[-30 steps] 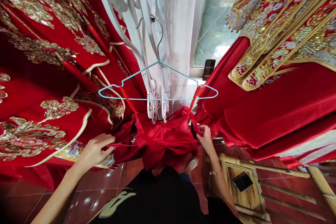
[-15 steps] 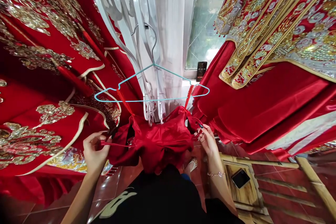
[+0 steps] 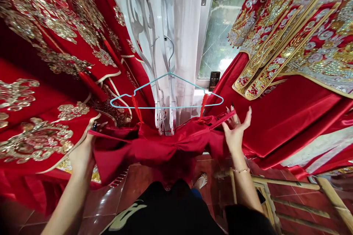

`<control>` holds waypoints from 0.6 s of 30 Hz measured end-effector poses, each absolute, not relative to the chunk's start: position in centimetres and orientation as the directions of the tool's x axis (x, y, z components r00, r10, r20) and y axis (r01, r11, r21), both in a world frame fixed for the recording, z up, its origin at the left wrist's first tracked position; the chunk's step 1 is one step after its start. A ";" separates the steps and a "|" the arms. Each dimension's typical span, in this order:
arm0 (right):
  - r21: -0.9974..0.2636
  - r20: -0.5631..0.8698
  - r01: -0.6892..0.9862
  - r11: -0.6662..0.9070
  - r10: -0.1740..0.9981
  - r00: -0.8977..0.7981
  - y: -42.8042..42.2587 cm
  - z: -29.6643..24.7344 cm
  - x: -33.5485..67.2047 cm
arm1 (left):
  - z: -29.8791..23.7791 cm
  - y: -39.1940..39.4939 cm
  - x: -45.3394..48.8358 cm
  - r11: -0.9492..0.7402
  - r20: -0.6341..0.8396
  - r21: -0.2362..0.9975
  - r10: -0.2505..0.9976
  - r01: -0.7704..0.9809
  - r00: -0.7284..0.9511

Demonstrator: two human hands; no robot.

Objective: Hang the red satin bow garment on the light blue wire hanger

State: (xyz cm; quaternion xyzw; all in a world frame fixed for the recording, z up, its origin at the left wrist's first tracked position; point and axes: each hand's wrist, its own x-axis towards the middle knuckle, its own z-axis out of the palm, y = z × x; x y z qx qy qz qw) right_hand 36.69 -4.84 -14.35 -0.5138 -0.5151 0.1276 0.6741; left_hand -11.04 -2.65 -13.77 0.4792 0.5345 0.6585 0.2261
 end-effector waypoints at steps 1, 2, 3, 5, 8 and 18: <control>-0.821 0.568 0.339 0.460 0.717 0.403 -3.9 -13.3 37.7 | -12.7 -1.9 -11.0 -0.287 0.321 0.947 0.860 0.144 -0.397; -0.818 0.573 0.314 0.482 0.729 0.374 -2.9 -12.3 38.5 | -11.8 -1.3 -10.7 -0.245 0.246 0.968 0.894 0.052 -0.375; -0.815 0.578 0.289 0.502 0.739 0.346 -1.9 -11.4 39.2 | -11.0 -0.8 -10.1 -0.223 0.196 0.974 0.911 -0.035 -0.362; -0.809 0.587 0.247 0.534 0.759 0.282 -0.2 -9.8 40.0 | -10.2 -0.1 -8.6 -0.244 0.206 0.965 0.932 -0.097 -0.299; -0.806 0.586 0.234 0.544 0.789 0.186 1.4 -7.7 40.3 | -10.5 0.6 -6.7 -0.341 0.290 0.936 0.887 -0.088 -0.358; -0.821 0.532 0.215 0.529 0.845 -0.048 3.1 -1.9 37.7 | -11.0 2.2 -6.0 -0.543 0.519 0.837 0.748 0.069 -0.413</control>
